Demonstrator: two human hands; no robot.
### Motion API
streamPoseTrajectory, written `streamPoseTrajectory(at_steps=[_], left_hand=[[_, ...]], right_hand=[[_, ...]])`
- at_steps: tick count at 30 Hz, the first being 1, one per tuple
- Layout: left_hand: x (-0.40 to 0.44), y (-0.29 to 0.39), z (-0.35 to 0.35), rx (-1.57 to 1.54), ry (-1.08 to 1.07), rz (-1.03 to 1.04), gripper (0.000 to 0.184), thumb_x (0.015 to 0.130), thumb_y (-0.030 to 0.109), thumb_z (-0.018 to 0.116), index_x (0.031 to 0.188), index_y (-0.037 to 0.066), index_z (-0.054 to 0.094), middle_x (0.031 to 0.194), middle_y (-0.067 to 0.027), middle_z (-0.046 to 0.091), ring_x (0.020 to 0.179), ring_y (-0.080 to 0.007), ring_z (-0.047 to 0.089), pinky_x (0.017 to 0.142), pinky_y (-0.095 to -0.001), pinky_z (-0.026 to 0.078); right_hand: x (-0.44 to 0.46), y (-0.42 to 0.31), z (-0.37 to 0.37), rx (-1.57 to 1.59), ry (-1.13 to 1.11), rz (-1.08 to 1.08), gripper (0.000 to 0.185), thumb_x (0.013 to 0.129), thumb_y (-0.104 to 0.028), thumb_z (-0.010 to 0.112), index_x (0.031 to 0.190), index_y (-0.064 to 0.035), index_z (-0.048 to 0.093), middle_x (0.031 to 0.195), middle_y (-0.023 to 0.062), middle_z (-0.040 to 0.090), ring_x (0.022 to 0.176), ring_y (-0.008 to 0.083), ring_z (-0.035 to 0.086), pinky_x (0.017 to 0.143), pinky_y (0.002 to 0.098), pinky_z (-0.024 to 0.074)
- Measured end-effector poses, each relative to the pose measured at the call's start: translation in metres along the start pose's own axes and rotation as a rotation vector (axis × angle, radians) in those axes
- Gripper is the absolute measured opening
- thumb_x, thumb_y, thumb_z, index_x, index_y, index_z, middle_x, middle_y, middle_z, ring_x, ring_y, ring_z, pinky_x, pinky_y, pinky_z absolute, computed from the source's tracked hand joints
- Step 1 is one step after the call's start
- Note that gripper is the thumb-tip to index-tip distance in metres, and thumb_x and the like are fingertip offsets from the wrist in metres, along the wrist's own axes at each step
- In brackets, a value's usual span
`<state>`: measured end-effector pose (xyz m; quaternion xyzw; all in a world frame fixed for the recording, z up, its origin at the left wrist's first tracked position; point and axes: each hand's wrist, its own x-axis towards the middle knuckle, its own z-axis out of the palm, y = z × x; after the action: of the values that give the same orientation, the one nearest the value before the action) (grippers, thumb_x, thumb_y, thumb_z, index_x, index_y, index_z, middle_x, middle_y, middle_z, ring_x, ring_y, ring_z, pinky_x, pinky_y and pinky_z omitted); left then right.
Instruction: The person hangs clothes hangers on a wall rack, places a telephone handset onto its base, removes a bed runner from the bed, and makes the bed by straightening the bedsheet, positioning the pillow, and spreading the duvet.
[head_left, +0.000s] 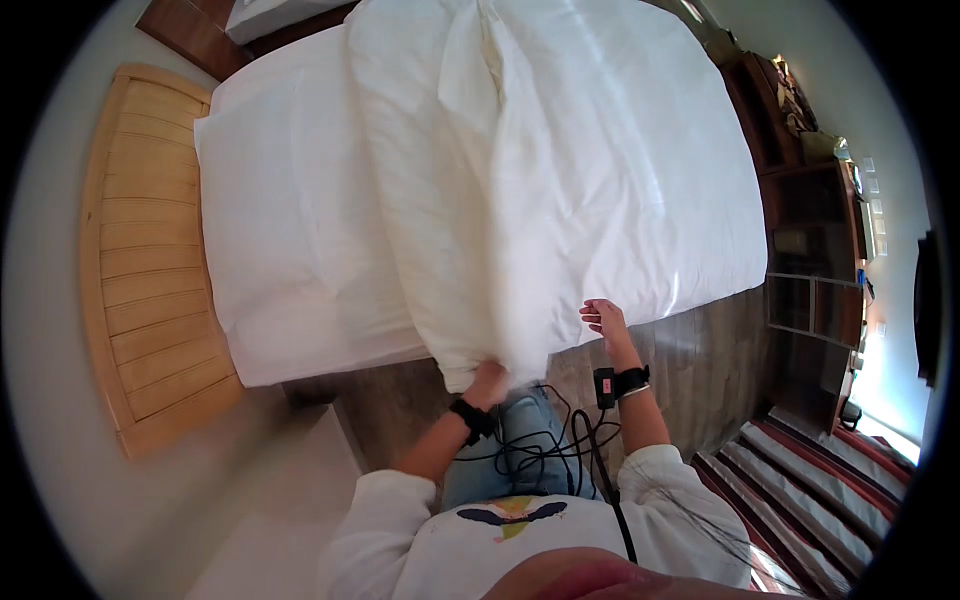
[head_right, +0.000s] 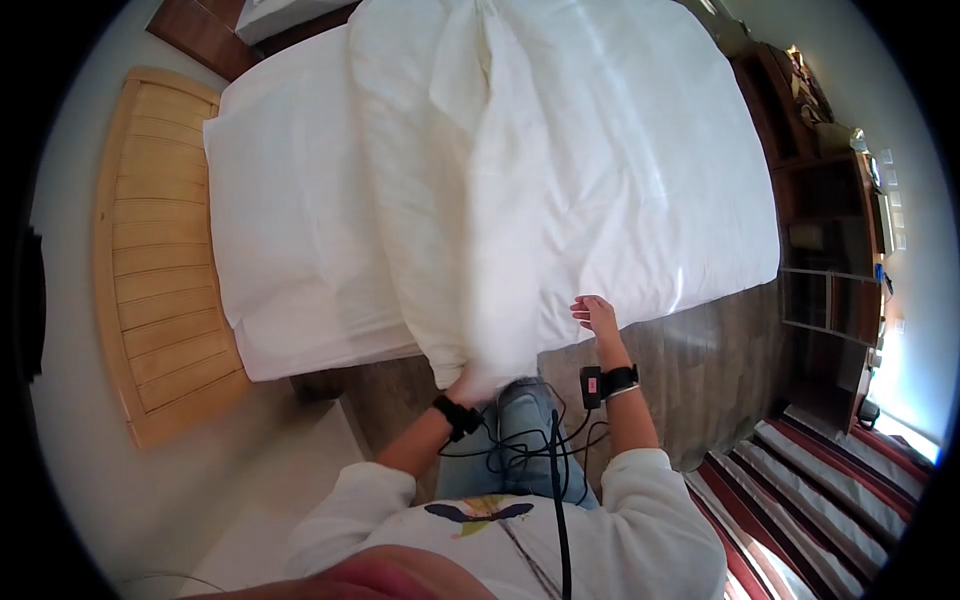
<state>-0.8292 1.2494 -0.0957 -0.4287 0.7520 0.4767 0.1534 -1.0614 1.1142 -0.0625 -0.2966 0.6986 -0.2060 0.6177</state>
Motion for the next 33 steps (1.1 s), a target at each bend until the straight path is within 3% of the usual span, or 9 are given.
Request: streamPoseTrajectory(at_steps=[1,3,6,10,14,18,21,27,33], left_hand=[[0.001,-0.007,0.01,-0.131,-0.126,-0.021,0.033,0.066,0.013,0.051,0.098,0.019,0.058,0.092,-0.0099,0.057,0.088,-0.03,0.049,0.074,-0.0408,0.039],[0.002,-0.048,0.057,-0.46,0.02,0.125,0.032,0.067,0.018,0.053,0.097,0.007,0.056,0.086,-0.0145,0.057,0.086,-0.0301,0.05,0.072,-0.0359,0.04],[-0.027,-0.091,0.09,-0.52,0.79,-0.407,0.025,0.067,0.021,0.052,0.084,0.004,0.059,0.079,-0.0177,0.056,0.081,-0.0313,0.053,0.071,-0.0377,0.042],[-0.042,-0.155,0.12,-0.798,0.858,-0.738,0.046,0.061,0.028,0.066,0.092,-0.003,0.052,0.09,-0.0202,0.053,0.087,-0.0306,0.051,0.075,-0.0364,0.041],[-0.013,-0.142,0.101,-1.083,0.886,-0.781,0.072,0.052,0.033,0.075,0.101,-0.009,0.042,0.102,-0.0203,0.047,0.095,-0.0265,0.047,0.08,-0.0346,0.039],[0.018,-0.132,0.094,-1.185,1.091,-0.847,0.073,0.052,0.03,0.076,0.101,-0.011,0.042,0.099,-0.0192,0.05,0.092,-0.0252,0.049,0.077,-0.0336,0.04],[0.004,-0.109,0.074,-1.215,0.981,-1.064,0.066,0.054,0.029,0.074,0.098,-0.01,0.045,0.095,-0.0195,0.053,0.089,-0.0257,0.052,0.074,-0.0331,0.041],[-0.018,-0.151,0.131,-1.222,1.076,-0.736,0.045,0.067,0.028,0.063,0.094,-0.006,0.051,0.088,-0.0197,0.057,0.082,-0.0281,0.055,0.072,-0.0324,0.041],[-0.098,-0.094,0.043,-1.218,1.013,-0.463,0.042,0.074,0.026,0.058,0.098,-0.007,0.049,0.089,-0.015,0.057,0.082,-0.0195,0.054,0.073,-0.0307,0.04]], right_hand=[[-0.035,-0.027,0.005,-0.072,-0.364,-0.356,0.026,0.08,-0.019,0.043,0.1,-0.0042,0.05,0.086,0.0051,0.057,0.075,0.0156,0.055,0.061,0.0302,0.0443],[-0.009,0.008,0.002,0.651,-0.233,0.031,0.033,0.08,-0.019,0.046,0.108,-0.0015,0.043,0.092,0.0061,0.054,0.081,0.017,0.053,0.063,0.0314,0.0452],[0.087,0.06,0.002,-0.015,-0.008,-0.087,0.049,0.078,-0.028,0.049,0.114,0.0014,0.034,0.104,0.0139,0.047,0.093,0.02,0.047,0.074,0.0314,0.041],[0.102,0.065,-0.005,-0.156,0.41,-0.226,0.067,0.074,-0.037,0.054,0.119,0.0027,0.025,0.113,0.0211,0.037,0.104,0.0257,0.039,0.087,0.0335,0.0318],[0.072,0.022,-0.014,0.08,0.391,-0.196,0.084,0.069,-0.036,0.06,0.124,0.0004,0.008,0.113,0.0207,0.039,0.103,0.0271,0.04,0.083,0.031,0.0349],[0.101,0.051,-0.04,-0.584,0.169,-0.319,0.058,0.065,-0.023,0.059,0.111,0.0038,0.036,0.093,0.0187,0.053,0.083,0.0229,0.053,0.071,0.0311,0.0419],[0.098,0.064,-0.055,-0.464,0.151,-0.138,0.038,0.064,-0.019,0.055,0.092,0.006,0.05,0.075,0.0167,0.057,0.07,0.0246,0.056,0.062,0.0346,0.0434],[0.07,0.052,-0.036,-0.66,0.206,-0.259,0.036,0.064,-0.024,0.052,0.084,0.0052,0.053,0.078,0.0248,0.055,0.077,0.0362,0.054,0.066,0.0398,0.0433],[0.007,0.005,-0.025,-0.742,0.362,-0.583,0.028,0.068,-0.02,0.05,0.076,0.0062,0.052,0.065,0.0215,0.055,0.065,0.0346,0.055,0.059,0.0385,0.0427]])
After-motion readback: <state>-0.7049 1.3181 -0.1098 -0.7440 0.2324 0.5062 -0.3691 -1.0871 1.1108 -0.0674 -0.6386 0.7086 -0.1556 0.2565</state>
